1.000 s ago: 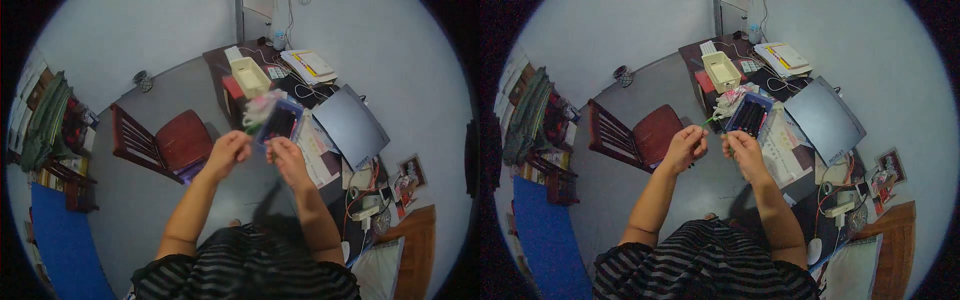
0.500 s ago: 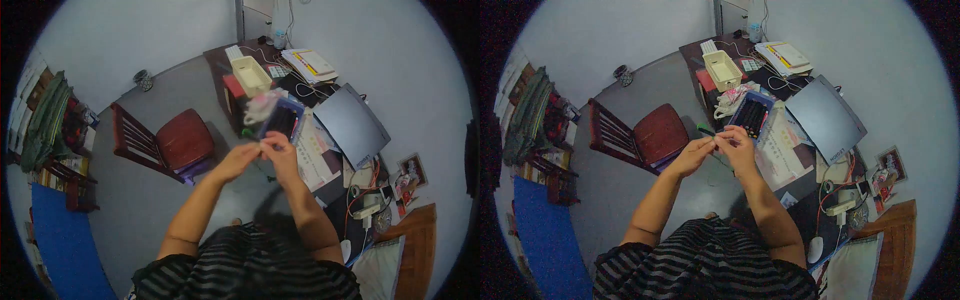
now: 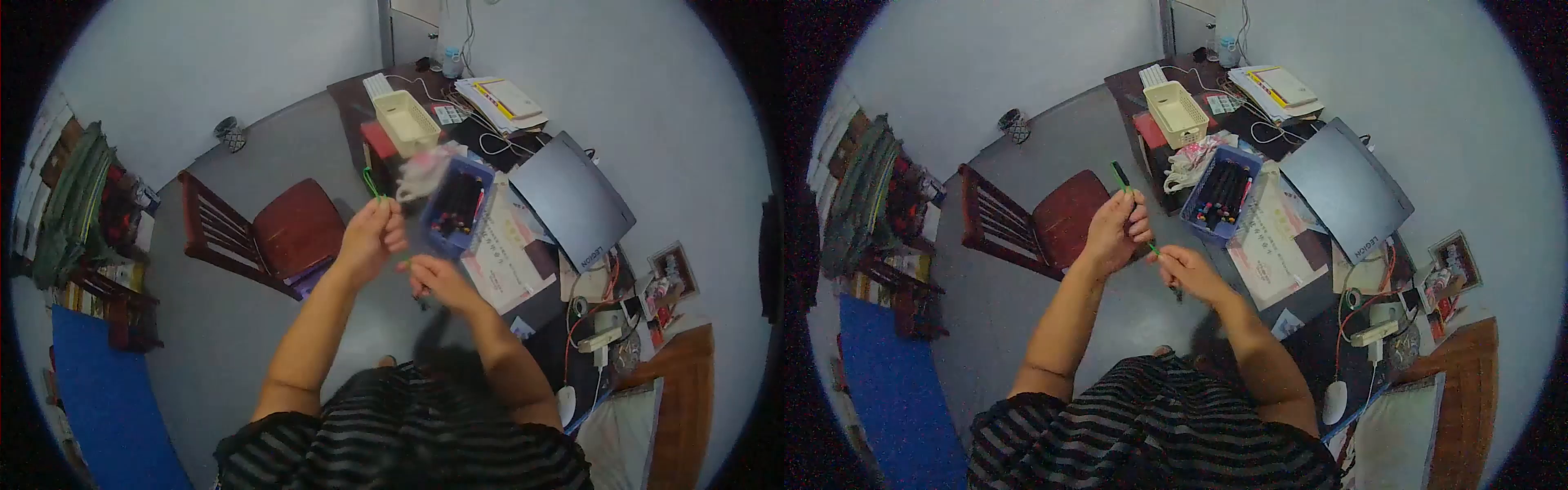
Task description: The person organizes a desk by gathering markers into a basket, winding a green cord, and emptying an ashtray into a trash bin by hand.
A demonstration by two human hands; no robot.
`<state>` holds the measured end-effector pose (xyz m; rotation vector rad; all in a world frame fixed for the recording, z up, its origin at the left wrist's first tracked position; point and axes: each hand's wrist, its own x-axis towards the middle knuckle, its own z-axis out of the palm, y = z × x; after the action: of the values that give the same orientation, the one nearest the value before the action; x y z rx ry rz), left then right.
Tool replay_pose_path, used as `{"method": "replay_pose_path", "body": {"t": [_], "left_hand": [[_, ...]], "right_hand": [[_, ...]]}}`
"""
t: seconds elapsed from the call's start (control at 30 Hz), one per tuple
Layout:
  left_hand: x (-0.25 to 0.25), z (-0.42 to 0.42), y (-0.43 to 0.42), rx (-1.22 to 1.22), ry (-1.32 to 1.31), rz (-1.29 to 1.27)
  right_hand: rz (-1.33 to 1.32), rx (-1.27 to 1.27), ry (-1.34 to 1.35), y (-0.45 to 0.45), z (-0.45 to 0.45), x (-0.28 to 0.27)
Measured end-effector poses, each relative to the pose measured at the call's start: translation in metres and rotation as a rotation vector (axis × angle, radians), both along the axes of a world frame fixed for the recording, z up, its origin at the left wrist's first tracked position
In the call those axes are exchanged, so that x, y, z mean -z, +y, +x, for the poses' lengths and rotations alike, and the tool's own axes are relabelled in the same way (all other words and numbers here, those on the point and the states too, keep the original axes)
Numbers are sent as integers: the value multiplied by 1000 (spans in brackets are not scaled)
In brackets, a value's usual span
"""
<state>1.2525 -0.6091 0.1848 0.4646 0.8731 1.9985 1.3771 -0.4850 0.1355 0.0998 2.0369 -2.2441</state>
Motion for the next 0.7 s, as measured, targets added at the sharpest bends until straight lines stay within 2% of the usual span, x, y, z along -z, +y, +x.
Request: {"method": "replay_pose_path", "body": {"t": [0.03, 0.07, 0.17, 0.2, 0.27, 0.3, 0.4, 0.47, 0.57, 0.67, 0.7], "left_hand": [[0, -4, -3, 25, 33, -34], [2, -5, -4, -76, 216, -225], [9, -6, -10, -17, 1017, -668], [14, -4, -12, 63, 1128, -672], [27, 0, -14, 229, 1351, -673], [33, 0, -15, 316, 1355, -675], [35, 1, -17, 538, 1328, -715], [16, 9, -18, 634, 1268, -784], [31, 7, -19, 677, 1309, -722], [23, 12, -23, 709, 1075, -365], [16, 14, -24, 675, 1018, -366]], "right_hand": [[39, 14, -24, 2, 3, 1], [78, 27, -49, 4, 6, 2], [257, 8, -69, 13, 13, -4], [327, -6, -66, 16, 14, -8], [571, 36, 164, 18, 15, -14], [692, 56, 279, 19, 15, -16], [756, 126, 298, 22, 15, -24], [731, 147, 239, 22, 16, -30], [672, 176, 216, 21, 15, -30], [512, 232, 203, 21, 15, -23], [444, 255, 195, 21, 14, -20]]}}
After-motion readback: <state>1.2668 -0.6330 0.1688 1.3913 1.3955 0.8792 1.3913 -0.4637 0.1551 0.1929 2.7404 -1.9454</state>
